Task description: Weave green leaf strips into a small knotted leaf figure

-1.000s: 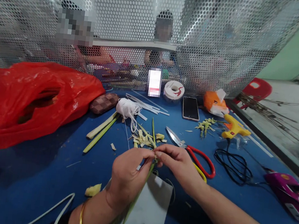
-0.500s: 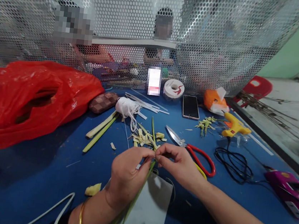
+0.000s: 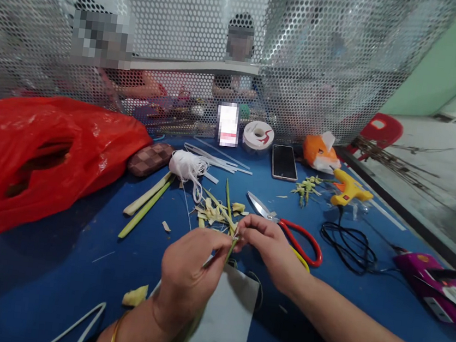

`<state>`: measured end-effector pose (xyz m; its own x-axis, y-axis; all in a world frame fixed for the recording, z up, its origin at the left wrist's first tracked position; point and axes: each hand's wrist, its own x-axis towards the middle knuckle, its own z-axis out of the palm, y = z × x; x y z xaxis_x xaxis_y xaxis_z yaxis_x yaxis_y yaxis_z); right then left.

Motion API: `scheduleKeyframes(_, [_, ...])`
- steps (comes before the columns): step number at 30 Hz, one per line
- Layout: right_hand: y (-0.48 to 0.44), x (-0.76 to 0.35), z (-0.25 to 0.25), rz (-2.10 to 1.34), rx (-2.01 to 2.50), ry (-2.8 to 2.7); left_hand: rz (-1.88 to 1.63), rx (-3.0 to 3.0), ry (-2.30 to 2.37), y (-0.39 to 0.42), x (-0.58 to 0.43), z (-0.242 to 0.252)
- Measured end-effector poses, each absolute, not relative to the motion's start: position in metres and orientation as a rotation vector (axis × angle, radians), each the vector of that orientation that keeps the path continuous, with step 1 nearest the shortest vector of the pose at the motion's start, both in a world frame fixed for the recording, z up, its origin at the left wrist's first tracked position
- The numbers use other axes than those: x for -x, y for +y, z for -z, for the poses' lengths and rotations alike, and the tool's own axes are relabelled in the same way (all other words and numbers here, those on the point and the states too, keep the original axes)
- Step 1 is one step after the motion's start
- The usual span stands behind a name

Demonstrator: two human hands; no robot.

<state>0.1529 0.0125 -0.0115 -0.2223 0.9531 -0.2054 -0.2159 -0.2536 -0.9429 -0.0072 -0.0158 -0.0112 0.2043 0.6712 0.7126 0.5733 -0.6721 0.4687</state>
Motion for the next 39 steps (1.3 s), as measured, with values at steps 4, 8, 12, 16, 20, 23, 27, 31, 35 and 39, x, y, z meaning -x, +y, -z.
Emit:
scheduleKeyframes(4, [0.017,-0.155,0.014,-1.681,1.101,-0.84,-1.49,-2.371,1.191,-0.015,0.007,0.011])
scheduleKeyframes(8, [0.021,-0.16,0.015,-1.628,1.073,-0.798,-1.439,-2.366,1.169,-0.017,0.007,0.011])
scheduleKeyframes(12, [0.023,-0.163,0.012,-1.725,0.984,-0.701,-1.409,-2.345,1.158,-0.018,0.006,0.012])
scheduleKeyframes(16, [0.024,-0.162,0.012,-1.777,0.964,-0.663,-1.374,-2.334,1.161,-0.017,0.006,0.013])
scheduleKeyframes(20, [0.025,-0.162,0.013,-1.829,0.967,-0.636,-1.368,-2.322,1.178,-0.017,0.005,0.012])
scheduleKeyframes(23, [0.025,-0.165,0.013,-1.862,0.967,-0.693,-1.369,-2.301,1.198,-0.016,0.005,0.011])
scheduleKeyframes(27, [0.024,-0.165,0.013,-1.803,1.017,-0.865,-1.368,-2.281,1.212,-0.016,0.005,0.012])
scheduleKeyframes(31, [0.022,-0.163,0.013,-1.721,1.106,-0.97,-1.367,-2.277,1.174,-0.016,0.005,0.014])
scheduleKeyframes(35, [0.019,-0.161,0.011,-1.692,1.1,-1.04,-1.38,-2.284,1.116,-0.015,0.005,0.015])
scheduleKeyframes(39, [0.019,-0.16,0.011,-1.682,1.141,-1.055,-1.379,-2.192,1.041,-0.015,0.004,0.015])
